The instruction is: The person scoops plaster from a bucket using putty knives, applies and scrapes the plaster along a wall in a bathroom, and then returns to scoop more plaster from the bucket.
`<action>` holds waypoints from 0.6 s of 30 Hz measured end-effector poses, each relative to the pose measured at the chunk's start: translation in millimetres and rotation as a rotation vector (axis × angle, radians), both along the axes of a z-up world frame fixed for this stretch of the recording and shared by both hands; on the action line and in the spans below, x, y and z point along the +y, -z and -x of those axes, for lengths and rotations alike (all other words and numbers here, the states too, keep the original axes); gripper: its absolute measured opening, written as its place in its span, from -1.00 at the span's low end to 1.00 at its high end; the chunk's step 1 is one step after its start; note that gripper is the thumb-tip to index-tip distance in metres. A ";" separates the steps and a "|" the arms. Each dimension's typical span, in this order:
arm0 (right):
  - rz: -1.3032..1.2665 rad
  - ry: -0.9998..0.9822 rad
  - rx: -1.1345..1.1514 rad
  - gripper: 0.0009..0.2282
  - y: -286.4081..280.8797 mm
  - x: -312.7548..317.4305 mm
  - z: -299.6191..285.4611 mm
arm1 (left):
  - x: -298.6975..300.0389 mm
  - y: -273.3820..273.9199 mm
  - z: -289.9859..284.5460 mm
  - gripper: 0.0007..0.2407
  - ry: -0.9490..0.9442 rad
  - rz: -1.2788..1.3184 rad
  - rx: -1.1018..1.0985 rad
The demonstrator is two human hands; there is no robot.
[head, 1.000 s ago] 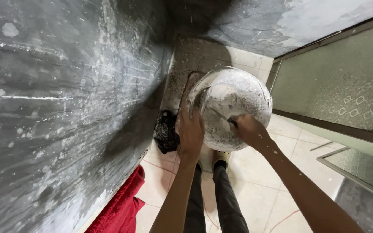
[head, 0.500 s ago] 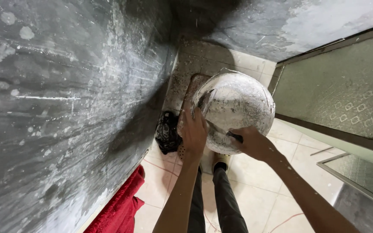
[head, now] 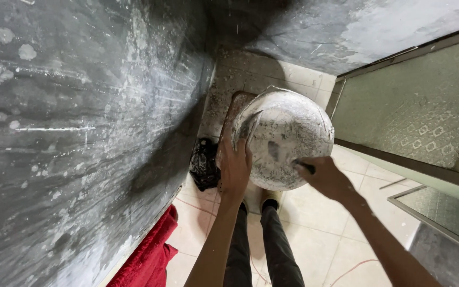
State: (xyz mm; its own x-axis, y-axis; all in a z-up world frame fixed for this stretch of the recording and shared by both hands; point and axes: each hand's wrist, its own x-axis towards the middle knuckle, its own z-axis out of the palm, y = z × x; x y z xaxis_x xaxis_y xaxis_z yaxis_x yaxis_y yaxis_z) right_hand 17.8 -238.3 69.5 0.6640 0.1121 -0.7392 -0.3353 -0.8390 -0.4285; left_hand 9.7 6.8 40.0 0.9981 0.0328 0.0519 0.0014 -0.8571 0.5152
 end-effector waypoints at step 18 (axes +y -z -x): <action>-0.371 0.675 0.227 -0.67 -50.6 20.0 50.0 | 11.0 -36.6 13.1 -0.78 0.063 -0.003 -0.081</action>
State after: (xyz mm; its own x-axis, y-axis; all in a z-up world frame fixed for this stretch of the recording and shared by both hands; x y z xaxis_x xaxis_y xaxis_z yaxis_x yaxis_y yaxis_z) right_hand -32.2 -218.2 120.1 0.5144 0.0047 -0.8575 -0.8318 -0.2405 -0.5003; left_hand -3.4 17.9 76.6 0.9907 -0.0301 0.1326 -0.0941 -0.8558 0.5088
